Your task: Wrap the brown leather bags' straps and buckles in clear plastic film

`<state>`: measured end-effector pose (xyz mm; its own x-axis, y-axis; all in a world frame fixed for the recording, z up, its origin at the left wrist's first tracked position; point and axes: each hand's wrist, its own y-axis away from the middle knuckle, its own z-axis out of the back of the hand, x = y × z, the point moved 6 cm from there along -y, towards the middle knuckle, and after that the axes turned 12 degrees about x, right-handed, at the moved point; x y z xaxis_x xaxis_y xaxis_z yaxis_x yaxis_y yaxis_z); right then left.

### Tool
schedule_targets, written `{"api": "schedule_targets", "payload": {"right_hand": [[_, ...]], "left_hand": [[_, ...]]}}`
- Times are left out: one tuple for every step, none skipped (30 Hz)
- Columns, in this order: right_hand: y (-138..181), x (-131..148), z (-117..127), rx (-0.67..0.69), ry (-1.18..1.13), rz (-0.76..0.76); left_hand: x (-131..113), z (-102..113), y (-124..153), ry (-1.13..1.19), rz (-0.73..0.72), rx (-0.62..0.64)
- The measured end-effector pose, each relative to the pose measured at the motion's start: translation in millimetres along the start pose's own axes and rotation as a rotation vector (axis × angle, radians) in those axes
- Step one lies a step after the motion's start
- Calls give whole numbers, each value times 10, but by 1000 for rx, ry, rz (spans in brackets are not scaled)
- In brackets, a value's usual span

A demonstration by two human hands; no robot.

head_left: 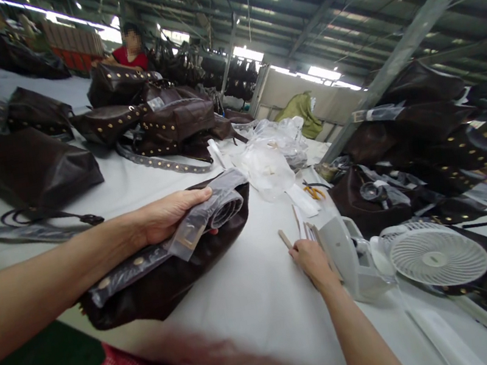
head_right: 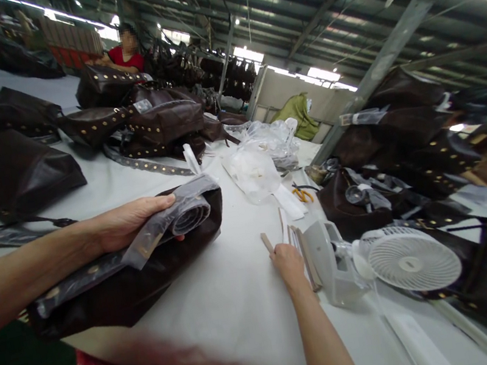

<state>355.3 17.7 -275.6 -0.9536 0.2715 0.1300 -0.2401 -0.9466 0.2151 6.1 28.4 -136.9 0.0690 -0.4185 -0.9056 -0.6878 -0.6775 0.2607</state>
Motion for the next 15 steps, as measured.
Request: {"api": "schedule_targets", "payload": {"right_hand": [[-2, 7, 14, 8, 14, 6], [1, 8, 33, 17, 25, 17], [10, 6, 54, 26, 31, 31], [27, 3, 72, 36, 35, 48], [52, 3, 84, 46, 37, 63], [84, 11, 86, 56, 37, 79], [123, 30, 76, 67, 36, 94], [167, 59, 52, 78, 34, 109], [212, 96, 20, 88, 30, 124], [257, 135, -18, 96, 25, 135], [297, 172, -54, 102, 19, 142], [331, 202, -84, 105, 12, 143], [356, 223, -105, 105, 5, 139], [374, 235, -115, 105, -1, 133], [384, 240, -116, 105, -7, 128]], "left_hand": [[0, -3, -3, 4, -2, 9], [0, -7, -4, 9, -3, 17], [-1, -12, -3, 13, -2, 22], [-4, -17, -1, 17, -1, 23], [-8, -22, 4, 20, -2, 21], [-13, -27, 9, 20, -5, 16], [-20, -33, 13, 20, -10, 10], [-26, -38, 16, 19, -16, 4], [-30, -43, 17, 21, -19, 0], [-31, -48, 14, 22, -18, -2], [-29, -50, 9, 24, -15, -3], [-26, -51, 0, 25, -9, -3], [-21, -49, -9, 27, -3, -3], [-15, -46, -19, 27, 4, -3], [-9, -42, -28, 28, 10, -3]]}}
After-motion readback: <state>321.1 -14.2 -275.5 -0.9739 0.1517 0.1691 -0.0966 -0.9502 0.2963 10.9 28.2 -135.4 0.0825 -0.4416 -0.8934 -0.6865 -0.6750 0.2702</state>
